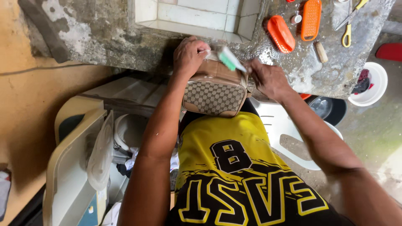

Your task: The person cleans a small brown patterned bag by scrubbing the exterior and interior surfaces with a toothbrush and cleaning solution, then wipes it with a cloth.

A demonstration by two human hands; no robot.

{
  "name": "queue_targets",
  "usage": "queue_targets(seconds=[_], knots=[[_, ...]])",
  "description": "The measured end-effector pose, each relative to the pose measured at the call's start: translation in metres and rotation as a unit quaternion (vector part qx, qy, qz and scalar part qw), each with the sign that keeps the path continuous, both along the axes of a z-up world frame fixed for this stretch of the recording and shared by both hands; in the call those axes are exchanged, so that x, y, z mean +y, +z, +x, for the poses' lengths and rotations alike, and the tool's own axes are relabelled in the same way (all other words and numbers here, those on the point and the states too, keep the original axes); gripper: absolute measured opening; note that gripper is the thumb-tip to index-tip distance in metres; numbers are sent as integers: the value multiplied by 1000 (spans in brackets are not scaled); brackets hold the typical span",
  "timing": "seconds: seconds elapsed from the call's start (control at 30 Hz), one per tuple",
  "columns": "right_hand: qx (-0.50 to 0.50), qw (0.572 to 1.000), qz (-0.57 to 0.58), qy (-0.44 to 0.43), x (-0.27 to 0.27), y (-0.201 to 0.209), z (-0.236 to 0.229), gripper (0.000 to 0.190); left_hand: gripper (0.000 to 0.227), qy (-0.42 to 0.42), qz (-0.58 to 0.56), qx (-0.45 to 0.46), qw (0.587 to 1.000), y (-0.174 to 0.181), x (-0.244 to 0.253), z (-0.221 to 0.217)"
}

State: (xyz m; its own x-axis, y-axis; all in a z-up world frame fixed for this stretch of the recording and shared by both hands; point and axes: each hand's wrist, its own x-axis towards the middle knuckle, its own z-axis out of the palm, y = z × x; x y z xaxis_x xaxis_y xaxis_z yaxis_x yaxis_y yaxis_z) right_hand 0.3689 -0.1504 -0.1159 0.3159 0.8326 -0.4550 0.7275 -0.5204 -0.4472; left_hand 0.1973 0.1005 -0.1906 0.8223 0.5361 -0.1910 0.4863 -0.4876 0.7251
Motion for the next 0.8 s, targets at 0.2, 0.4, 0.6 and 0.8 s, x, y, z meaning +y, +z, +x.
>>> queue_targets(seconds=[0.2,0.4,0.6,0.8], knots=[[-50,980,137,134,34,-4,-3,48,9,15,-7,46,999,3,-6,5],[-59,982,31,175,10,10,26,56,9,14,33,16,999,0,-6,0],[-27,985,53,160,42,4,4,62,9,33,7,12,999,8,-4,2],[-19,983,64,172,-7,15,34,67,15,38,-3,-68,997,19,0,-7]])
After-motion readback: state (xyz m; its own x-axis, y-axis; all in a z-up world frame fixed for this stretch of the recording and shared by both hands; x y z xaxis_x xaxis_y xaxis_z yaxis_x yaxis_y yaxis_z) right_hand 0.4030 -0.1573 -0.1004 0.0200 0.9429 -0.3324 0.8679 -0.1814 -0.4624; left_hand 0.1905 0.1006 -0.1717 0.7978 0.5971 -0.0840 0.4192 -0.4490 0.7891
